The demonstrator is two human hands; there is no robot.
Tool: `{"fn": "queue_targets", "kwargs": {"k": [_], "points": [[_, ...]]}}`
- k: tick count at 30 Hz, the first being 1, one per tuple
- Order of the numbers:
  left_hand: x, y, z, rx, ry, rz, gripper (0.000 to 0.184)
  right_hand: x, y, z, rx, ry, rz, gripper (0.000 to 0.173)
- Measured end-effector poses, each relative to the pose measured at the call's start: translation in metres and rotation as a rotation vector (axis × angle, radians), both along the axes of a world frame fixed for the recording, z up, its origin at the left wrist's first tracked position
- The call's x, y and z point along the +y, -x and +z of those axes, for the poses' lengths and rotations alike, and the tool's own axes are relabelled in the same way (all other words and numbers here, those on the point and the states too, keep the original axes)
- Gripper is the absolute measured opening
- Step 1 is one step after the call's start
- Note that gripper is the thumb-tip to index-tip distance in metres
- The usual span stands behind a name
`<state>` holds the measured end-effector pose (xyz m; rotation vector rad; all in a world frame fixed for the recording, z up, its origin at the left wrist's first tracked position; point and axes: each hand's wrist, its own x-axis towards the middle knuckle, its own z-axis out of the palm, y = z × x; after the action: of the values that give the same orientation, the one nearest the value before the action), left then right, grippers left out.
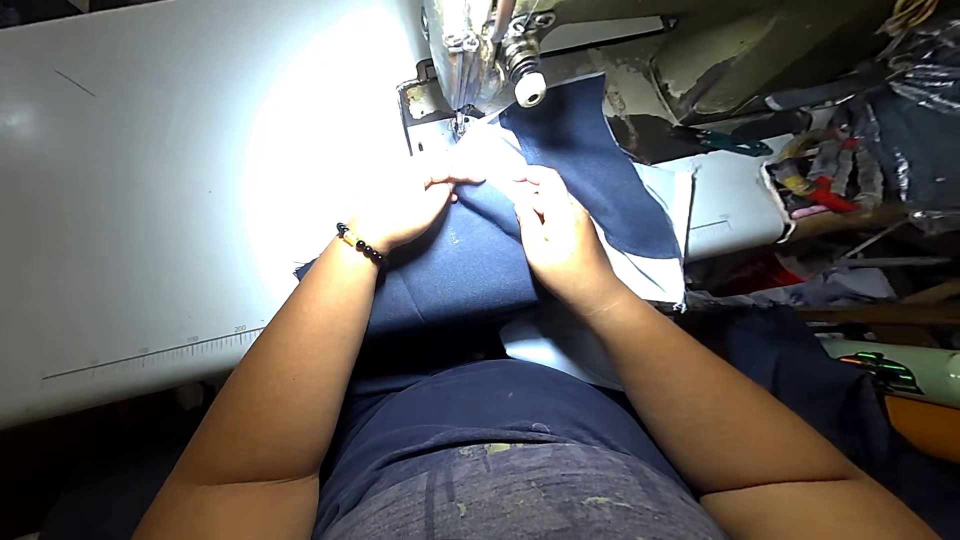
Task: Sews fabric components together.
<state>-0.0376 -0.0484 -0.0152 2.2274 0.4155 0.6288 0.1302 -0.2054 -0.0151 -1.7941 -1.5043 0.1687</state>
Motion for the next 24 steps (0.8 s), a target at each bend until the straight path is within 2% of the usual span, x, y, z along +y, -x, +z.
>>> {"fn": "queue_targets", "kwargs": {"k": [3, 8, 12, 14, 20, 24], "points": [[-0.002, 0.002, 0.001, 0.045, 0.082, -0.004, 0.031, -0.001, 0.0, -0.004, -0.056, -0.046, -0.008, 0.03], [-0.006, 0.005, -0.001, 0.137, -0.252, 0.082, 0.019, -0.003, 0.001, -0.01, -0.143, -0.059, 0.058, 0.031], [-0.005, 0.007, 0.0, 0.144, -0.371, 0.051, 0.021, -0.003, 0.003, -0.013, -0.175, -0.059, 0.078, 0.019], [-0.005, 0.007, 0.0, 0.128, -0.407, 0.046, 0.021, -0.003, 0.002, -0.016, -0.222, -0.078, 0.088, 0.02], [-0.007, 0.007, 0.002, 0.119, -0.407, 0.066, 0.019, -0.005, 0.002, -0.018, -0.248, -0.117, 0.113, 0.025], [0.0, 0.009, -0.007, 0.085, -0.264, 0.093, 0.022, -0.006, -0.002, -0.02, -0.213, -0.162, 0.128, 0.026]]}}
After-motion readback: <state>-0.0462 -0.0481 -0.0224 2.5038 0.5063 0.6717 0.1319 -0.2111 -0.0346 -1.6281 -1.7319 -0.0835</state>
